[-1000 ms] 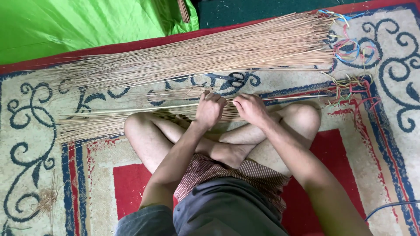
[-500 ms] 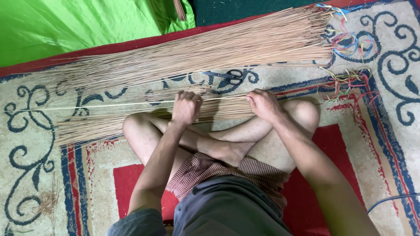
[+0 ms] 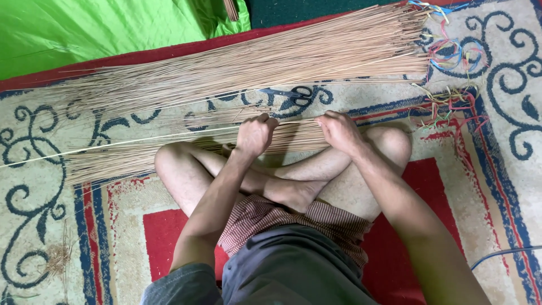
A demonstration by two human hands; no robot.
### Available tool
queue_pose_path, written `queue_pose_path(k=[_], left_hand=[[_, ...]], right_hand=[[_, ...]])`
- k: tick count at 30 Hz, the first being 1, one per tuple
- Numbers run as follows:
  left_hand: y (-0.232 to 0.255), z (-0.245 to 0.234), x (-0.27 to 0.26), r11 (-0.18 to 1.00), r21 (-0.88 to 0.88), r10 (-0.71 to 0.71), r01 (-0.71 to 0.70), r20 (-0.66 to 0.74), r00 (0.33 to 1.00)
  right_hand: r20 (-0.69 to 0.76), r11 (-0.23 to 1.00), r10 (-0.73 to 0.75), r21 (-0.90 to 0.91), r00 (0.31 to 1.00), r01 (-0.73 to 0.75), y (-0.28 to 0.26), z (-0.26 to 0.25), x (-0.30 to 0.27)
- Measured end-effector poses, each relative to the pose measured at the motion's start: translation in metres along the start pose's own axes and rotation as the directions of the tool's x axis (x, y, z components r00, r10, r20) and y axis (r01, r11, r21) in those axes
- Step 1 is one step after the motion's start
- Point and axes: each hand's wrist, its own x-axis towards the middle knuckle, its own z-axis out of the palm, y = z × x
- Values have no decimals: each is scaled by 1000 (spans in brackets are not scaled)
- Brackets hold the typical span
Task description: The person sits on the floor and weaves or bundles thin wooden sticks together, using string to secure them and scissors to trim the ends.
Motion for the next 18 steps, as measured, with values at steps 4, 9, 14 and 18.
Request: queue_pose_path(k=[4,9,14,18], left_hand=[[-8,-2,-1,1000,27,6,-5,-31,999],[-39,23,-17,999,30,-33,36,-79,996],[-60,59,-42,998,40,-47,54,-156,987],[-64,80,-44,997,36,-63,73,-225,972]], right_hand=[[48,990,127,-63,991,-124,7,-13,2],[87,948,303,-133,949,-290,25,-13,-8],[197,897,428,-209,882,-389,30,0,-7],[249,871,480,-250,841,-423,42,16,-1]])
